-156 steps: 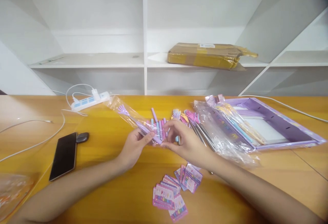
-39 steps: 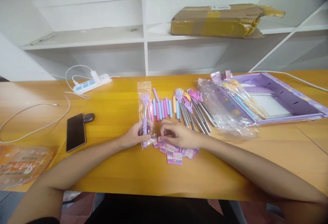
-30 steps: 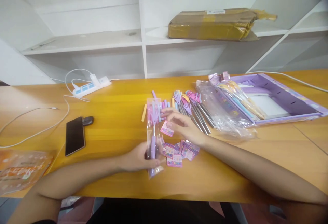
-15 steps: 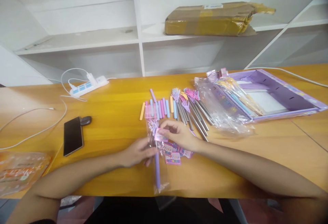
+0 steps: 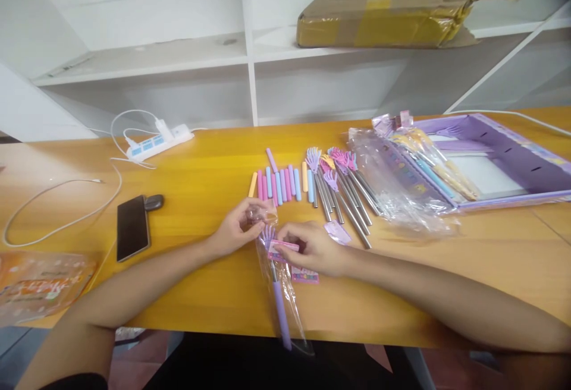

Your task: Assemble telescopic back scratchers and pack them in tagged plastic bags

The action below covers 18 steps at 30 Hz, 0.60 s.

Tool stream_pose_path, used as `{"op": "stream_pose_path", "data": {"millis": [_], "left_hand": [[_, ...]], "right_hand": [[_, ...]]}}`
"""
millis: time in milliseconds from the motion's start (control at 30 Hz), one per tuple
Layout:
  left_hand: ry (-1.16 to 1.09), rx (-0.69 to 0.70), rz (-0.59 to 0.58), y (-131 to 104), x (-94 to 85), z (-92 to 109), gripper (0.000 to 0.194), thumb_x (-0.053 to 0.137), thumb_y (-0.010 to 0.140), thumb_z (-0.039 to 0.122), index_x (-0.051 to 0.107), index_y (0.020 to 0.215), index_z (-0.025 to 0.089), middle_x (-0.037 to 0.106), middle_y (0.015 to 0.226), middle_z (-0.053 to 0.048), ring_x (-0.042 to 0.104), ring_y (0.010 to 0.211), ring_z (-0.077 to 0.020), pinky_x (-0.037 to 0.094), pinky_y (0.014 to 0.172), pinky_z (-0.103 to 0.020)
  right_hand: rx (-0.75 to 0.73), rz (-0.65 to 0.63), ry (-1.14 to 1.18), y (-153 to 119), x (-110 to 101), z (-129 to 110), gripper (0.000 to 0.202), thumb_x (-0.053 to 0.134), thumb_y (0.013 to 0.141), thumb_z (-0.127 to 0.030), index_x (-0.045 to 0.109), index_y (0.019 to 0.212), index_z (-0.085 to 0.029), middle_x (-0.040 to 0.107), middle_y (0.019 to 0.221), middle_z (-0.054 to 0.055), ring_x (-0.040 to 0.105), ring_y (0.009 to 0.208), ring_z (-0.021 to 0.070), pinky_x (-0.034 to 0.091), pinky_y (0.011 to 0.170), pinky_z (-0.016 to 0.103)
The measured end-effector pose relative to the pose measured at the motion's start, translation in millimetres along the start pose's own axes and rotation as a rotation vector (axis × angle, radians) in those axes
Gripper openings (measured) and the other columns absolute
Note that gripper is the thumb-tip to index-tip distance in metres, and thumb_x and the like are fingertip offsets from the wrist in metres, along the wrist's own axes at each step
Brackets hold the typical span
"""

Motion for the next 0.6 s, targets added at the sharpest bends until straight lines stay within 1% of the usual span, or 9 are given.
{"op": "stream_pose_path", "data": {"millis": [67,133,200,233,300,400,500,533,600], "left_hand": [[0.013,-0.005,0.018,0,-1.3,-1,0.036,0.075,0.102,0.042,0.063,0.128,0.02,0.072,0.108,-0.006,0.068,0.092,-0.0151,0.054,0.085,-0.027],[0.019,-0.012,0.05,1,-4.2,-3,0.035,0.075,0.102,0.043,0.064,0.126,0.02,0.072,0.102,-0.004,0.068,0.088,-0.0143,0.054,0.082,-0.026],[-0.018,-0.029,0.047,3,-4.6,-6,0.036,0.074,0.102,0.047,0.063,0.125,0.02,0.071,0.093,-0.001,0.066,0.075,-0.0127,0.053,0.072,-0.025],[-0.045,-0.044,0.036,5,-4.0,-7,0.038,0.072,0.103,0.049,0.062,0.125,0.02,0.07,0.088,0.0,0.064,0.067,-0.0119,0.052,0.066,-0.025],[-0.081,-0.076,0.046,8,-4.6,-9,0.04,0.068,0.105,0.054,0.062,0.126,0.02,0.069,0.083,0.002,0.06,0.057,-0.011,0.048,0.059,-0.025],[-0.052,-0.084,0.128,17,-8.4,-6,0.042,0.067,0.104,0.059,0.069,0.115,0.019,0.069,0.084,0.001,0.062,0.065,-0.0126,0.049,0.063,-0.025],[-0.024,-0.056,0.173,30,-6.2,-5,0.048,0.072,0.098,0.064,0.073,0.092,0.017,0.07,0.086,-0.002,0.065,0.079,-0.0165,0.052,0.075,-0.028],[-0.037,-0.056,0.188,33,-4.8,-7,0.049,0.074,0.095,0.065,0.073,0.089,0.017,0.072,0.087,-0.003,0.065,0.082,-0.0179,0.053,0.077,-0.029],[-0.099,-0.084,0.225,36,-2.9,-15,0.051,0.077,0.091,0.067,0.075,0.091,0.017,0.074,0.088,-0.005,0.067,0.082,-0.0202,0.054,0.076,-0.031]], "right_hand": [[-0.021,0.017,-0.011,-1,-1,1,0.021,0.066,0.107,-0.035,0.064,0.092,-0.021,0.056,0.063,-0.007,0.045,0.052,0.0081,0.036,0.05,0.023],[-0.058,0.105,-0.065,-2,-9,0,0.019,0.066,0.107,-0.036,0.065,0.094,-0.022,0.057,0.064,-0.006,0.046,0.052,0.0085,0.037,0.05,0.024],[-0.096,0.218,-0.15,-1,-21,-4,0.015,0.067,0.107,-0.036,0.066,0.1,-0.023,0.064,0.072,-0.004,0.052,0.057,0.0097,0.041,0.053,0.025],[-0.113,0.246,-0.191,1,-26,-7,0.012,0.067,0.108,-0.035,0.067,0.104,-0.023,0.068,0.08,-0.001,0.056,0.061,0.0105,0.045,0.057,0.025],[-0.145,0.218,-0.262,9,-32,-14,0.009,0.065,0.109,-0.032,0.066,0.112,-0.024,0.072,0.094,0.002,0.062,0.07,0.0124,0.051,0.064,0.028],[-0.205,0.113,-0.36,25,-37,-31,0.007,0.059,0.11,-0.025,0.065,0.113,-0.024,0.071,0.104,0.006,0.066,0.083,0.0155,0.056,0.075,0.032],[-0.194,0.083,-0.441,41,-43,-40,0.009,0.055,0.11,-0.022,0.064,0.108,-0.023,0.069,0.101,0.006,0.065,0.087,0.0171,0.054,0.079,0.034],[-0.167,0.085,-0.46,46,-46,-40,0.01,0.055,0.11,-0.022,0.064,0.106,-0.022,0.069,0.098,0.005,0.064,0.085,0.0169,0.052,0.078,0.034],[-0.115,0.109,-0.481,54,-52,-35,0.014,0.053,0.111,-0.024,0.063,0.101,-0.021,0.068,0.092,0.003,0.061,0.082,0.0166,0.049,0.077,0.033]]}}
Point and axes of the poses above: each hand's wrist, its own y-axis towards the middle knuckle, its own x-axis out of the palm, z = x × y, the point moved 7 cm from there along y, towards the middle knuckle
